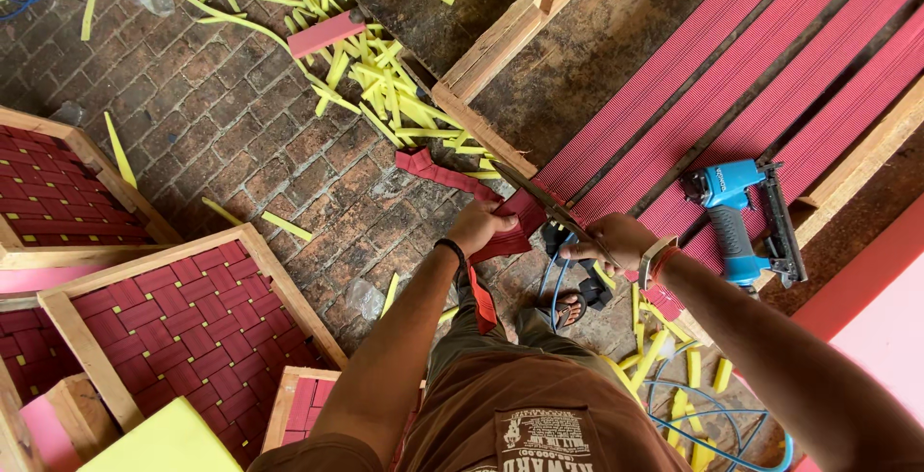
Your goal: The person attaches red webbing strips to a wooden frame using a pneumatic staple gun. They position each strip, staple it at both ends, and trim excess material with shears. The process is repeated for multiple strips across the frame.
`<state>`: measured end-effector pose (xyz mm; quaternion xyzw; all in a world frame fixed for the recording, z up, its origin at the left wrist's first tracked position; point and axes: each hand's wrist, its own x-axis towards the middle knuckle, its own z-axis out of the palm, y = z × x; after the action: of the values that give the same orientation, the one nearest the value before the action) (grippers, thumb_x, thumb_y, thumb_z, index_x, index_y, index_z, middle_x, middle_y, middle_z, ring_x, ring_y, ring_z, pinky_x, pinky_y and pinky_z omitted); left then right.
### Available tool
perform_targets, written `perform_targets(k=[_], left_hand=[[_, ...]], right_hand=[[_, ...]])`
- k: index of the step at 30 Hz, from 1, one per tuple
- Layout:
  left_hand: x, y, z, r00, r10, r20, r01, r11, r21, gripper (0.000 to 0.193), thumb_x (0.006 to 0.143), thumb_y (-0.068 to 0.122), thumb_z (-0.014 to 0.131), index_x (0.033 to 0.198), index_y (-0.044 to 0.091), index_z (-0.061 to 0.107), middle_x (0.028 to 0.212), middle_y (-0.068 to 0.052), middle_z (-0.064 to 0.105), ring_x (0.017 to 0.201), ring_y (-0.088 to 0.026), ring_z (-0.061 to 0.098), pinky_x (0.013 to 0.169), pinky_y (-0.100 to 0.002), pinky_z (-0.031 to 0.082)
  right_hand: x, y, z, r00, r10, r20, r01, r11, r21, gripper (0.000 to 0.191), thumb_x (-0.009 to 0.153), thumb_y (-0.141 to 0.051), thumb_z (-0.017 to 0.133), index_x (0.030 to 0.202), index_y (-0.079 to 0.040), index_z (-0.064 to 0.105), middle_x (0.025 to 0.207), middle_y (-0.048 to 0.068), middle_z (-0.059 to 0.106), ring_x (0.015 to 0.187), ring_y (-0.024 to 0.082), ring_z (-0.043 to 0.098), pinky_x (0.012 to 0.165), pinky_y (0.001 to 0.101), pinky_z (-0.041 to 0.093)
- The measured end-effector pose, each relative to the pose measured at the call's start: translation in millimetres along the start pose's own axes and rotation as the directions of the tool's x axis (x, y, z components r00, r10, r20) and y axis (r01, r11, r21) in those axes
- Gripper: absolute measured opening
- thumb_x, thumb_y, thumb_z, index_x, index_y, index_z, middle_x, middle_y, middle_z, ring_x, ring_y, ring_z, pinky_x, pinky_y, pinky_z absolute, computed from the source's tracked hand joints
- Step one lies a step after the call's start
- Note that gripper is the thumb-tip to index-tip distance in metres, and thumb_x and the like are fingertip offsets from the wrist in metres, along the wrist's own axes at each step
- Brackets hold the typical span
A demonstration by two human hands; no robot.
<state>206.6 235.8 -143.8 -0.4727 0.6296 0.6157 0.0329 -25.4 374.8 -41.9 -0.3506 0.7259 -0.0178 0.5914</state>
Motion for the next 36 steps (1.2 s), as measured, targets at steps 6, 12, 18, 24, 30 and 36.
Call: perform_targets(k=[6, 12, 18, 24, 30, 36], left_hand=[[-24, 20, -55, 0.994, 0.014, -0.110, -0.047, 0.952, -0.304, 0.038, 0.089, 0.034, 0.073, 0.113, 0.005, 0.076, 0.107, -0.012, 0.078, 0.098, -0.022, 0.072, 0.092, -0.037, 0.049], [3, 59, -138, 0.975, 0.055, -0.216, -0.179, 0.769, -0.614, 0.041, 0.092, 0.032, 0.070, 0.117, 0.000, 0.073, 0.111, -0.011, 0.077, 0.099, -0.021, 0.072, 0.089, -0.035, 0.053], [42, 90, -194, 0.910, 0.205, -0.362, -0.405, 0.634, -0.659, 0.042, 0.094, 0.028, 0.073, 0.123, -0.001, 0.071, 0.122, -0.008, 0.073, 0.108, -0.016, 0.066, 0.096, -0.032, 0.050], [52, 125, -229, 0.851, 0.279, -0.445, -0.517, 0.590, -0.620, 0.041, 0.095, 0.029, 0.073, 0.122, -0.001, 0.071, 0.117, -0.005, 0.073, 0.106, -0.013, 0.063, 0.098, -0.031, 0.047], [45, 173, -225, 0.816, 0.359, -0.453, -0.559, 0.690, -0.460, 0.038, 0.098, 0.034, 0.073, 0.115, 0.000, 0.075, 0.104, -0.003, 0.072, 0.096, -0.014, 0.061, 0.088, -0.032, 0.049], [59, 210, -235, 0.815, 0.344, -0.467, -0.538, 0.749, -0.387, 0.042, 0.102, 0.039, 0.063, 0.122, 0.003, 0.071, 0.104, -0.003, 0.071, 0.094, -0.014, 0.064, 0.084, -0.033, 0.051]], right_hand=[[-19, 16, 0, 0.955, 0.027, -0.294, 0.030, 0.982, 0.186, 0.048, 0.081, -0.051, 0.078, 0.103, -0.008, 0.080, 0.069, 0.002, 0.072, 0.057, 0.012, 0.061, 0.051, 0.0301, 0.051], [25, 31, -15, 0.646, 0.163, -0.746, 0.103, 0.950, 0.296, 0.037, 0.097, -0.041, 0.074, 0.101, -0.004, 0.080, 0.076, 0.009, 0.076, 0.070, 0.019, 0.071, 0.066, 0.0337, 0.053], [52, 40, -2, 0.474, 0.127, -0.871, 0.231, 0.937, 0.262, 0.032, 0.094, -0.033, 0.074, 0.113, -0.007, 0.079, 0.096, 0.015, 0.075, 0.087, 0.024, 0.071, 0.079, 0.0413, 0.054], [27, -19, 23, 0.110, -0.009, -0.994, 0.205, 0.979, 0.013, 0.044, 0.083, -0.019, 0.086, 0.122, -0.004, 0.073, 0.112, 0.023, 0.070, 0.102, 0.034, 0.068, 0.090, 0.0438, 0.055], [19, -179, -8, 0.591, -0.408, -0.696, 0.680, 0.716, 0.158, 0.056, 0.086, -0.021, 0.077, 0.136, -0.007, 0.058, 0.105, 0.013, 0.078, 0.096, 0.022, 0.077, 0.081, 0.0342, 0.064], [70, -273, -51, 0.570, -0.474, -0.671, 0.632, 0.775, -0.011, 0.023, 0.098, -0.023, 0.078, 0.095, 0.000, 0.074, 0.073, 0.015, 0.073, 0.066, 0.022, 0.066, 0.063, 0.0376, 0.056]])
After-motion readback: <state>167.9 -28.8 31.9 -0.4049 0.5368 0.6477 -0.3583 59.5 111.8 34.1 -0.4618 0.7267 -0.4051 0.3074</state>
